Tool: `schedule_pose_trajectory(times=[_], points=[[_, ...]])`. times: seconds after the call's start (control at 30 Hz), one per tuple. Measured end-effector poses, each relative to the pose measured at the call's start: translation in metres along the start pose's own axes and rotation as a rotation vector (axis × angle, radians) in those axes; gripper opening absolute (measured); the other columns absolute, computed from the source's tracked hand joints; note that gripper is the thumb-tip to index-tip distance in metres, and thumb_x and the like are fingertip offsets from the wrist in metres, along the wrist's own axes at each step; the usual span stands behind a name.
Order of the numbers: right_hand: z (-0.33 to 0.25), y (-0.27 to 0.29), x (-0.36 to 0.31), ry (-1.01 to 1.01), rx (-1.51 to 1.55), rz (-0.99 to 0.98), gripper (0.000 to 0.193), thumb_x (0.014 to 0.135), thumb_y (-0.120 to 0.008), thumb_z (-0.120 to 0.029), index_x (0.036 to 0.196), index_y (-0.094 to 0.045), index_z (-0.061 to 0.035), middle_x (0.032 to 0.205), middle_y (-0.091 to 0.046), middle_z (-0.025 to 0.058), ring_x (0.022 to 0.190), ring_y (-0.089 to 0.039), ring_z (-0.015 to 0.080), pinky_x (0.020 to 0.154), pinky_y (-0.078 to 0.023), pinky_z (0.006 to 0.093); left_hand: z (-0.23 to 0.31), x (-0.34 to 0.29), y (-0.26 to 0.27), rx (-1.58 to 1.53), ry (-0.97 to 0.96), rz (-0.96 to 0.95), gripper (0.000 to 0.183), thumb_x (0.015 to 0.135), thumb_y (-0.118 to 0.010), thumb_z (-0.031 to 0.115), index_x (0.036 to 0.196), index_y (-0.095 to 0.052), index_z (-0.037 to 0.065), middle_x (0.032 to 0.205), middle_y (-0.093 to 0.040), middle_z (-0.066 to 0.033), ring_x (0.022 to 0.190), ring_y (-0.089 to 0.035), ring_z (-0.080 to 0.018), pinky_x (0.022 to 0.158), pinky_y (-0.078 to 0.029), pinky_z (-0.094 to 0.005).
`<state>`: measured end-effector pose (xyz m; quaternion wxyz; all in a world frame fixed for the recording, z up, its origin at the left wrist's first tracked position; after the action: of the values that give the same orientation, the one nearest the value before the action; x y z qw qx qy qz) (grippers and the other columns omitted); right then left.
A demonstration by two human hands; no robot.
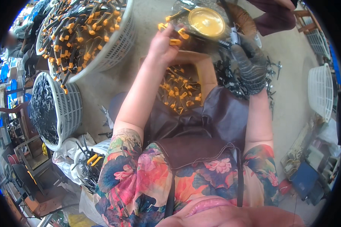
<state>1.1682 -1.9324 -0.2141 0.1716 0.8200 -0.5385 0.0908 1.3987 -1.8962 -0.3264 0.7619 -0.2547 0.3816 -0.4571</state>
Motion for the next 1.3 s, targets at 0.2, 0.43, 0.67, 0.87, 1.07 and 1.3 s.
schedule_pose_trajectory(times=[0.2,0.43,0.67,0.87,1.07,1.3], points=[[-0.008,-0.007,0.000,0.067,-0.179,-0.038,0.032,0.084,-0.068,-0.015,0.113,-0.062,-0.0021,0.100,-0.067,0.0119,0.088,-0.065,0.0206,0.080,-0.050,0.0306,0.004,0.000,-0.001,0.104,-0.059,-0.057,0.025,0.100,-0.042,0.018,0.115,-0.046,-0.002,0.102,-0.061,-0.0157,0.089,-0.062,-0.0193,0.069,-0.050,-0.0240],[-0.041,-0.028,-0.005,0.217,-0.424,-0.068,0.026,0.086,-0.064,-0.016,0.108,-0.060,-0.0031,0.094,-0.066,0.0148,0.087,-0.064,0.0290,0.078,-0.050,0.0345,-0.002,-0.004,0.004,0.223,-0.117,0.062,0.022,0.099,-0.044,0.016,0.117,-0.040,0.004,0.106,-0.060,-0.0144,0.093,-0.062,-0.0235,0.067,-0.051,-0.0325],[-0.016,-0.053,0.008,0.383,-0.459,0.013,0.026,0.088,-0.060,-0.021,0.108,-0.059,-0.0052,0.094,-0.065,0.0173,0.086,-0.064,0.0325,0.075,-0.051,0.0403,-0.082,-0.047,-0.002,0.269,0.097,0.239,0.023,0.099,-0.045,0.027,0.106,-0.043,0.006,0.085,-0.057,-0.0096,0.065,-0.058,-0.0206,0.060,-0.052,-0.0362],[0.021,-0.017,0.020,0.039,-0.126,-0.031,0.034,0.082,-0.070,-0.021,0.111,-0.060,-0.0049,0.096,-0.066,0.0138,0.084,-0.065,0.0251,0.080,-0.052,0.0336,-0.047,-0.046,-0.008,0.224,-0.047,0.149,0.021,0.099,-0.043,0.024,0.112,-0.038,0.007,0.104,-0.058,-0.0118,0.087,-0.065,-0.0245,0.061,-0.052,-0.0295],[-0.014,-0.015,0.013,0.101,-0.725,-0.135,0.084,0.064,-0.082,-0.031,0.135,-0.042,-0.0098,0.116,-0.058,0.0195,0.105,-0.059,0.0325,0.091,-0.047,0.0398,0.004,-0.061,-0.054,0.393,-0.372,-0.078,0.022,0.099,-0.046,0.020,0.115,-0.037,0.007,0.106,-0.059,-0.0125,0.078,-0.066,-0.0216,0.057,-0.050,-0.0263],[-0.007,0.004,0.024,0.032,-0.765,-0.049,0.058,0.075,-0.070,-0.026,0.128,-0.050,-0.0117,0.108,-0.062,0.0202,0.100,-0.061,0.0374,0.086,-0.049,0.0420,0.010,-0.069,-0.082,0.441,-0.418,-0.231,0.027,0.099,-0.046,0.025,0.119,-0.039,0.007,0.105,-0.058,-0.0138,0.074,-0.064,-0.0198,0.056,-0.048,-0.0247]])
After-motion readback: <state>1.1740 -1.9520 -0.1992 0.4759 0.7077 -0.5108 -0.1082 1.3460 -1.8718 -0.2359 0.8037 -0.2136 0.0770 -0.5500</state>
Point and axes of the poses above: each hand's wrist, its own x-axis towards the middle knuckle, its own y-axis out of the back of the hand, z = x × y, the point moved 10 cm from there along x, towards the middle knuckle
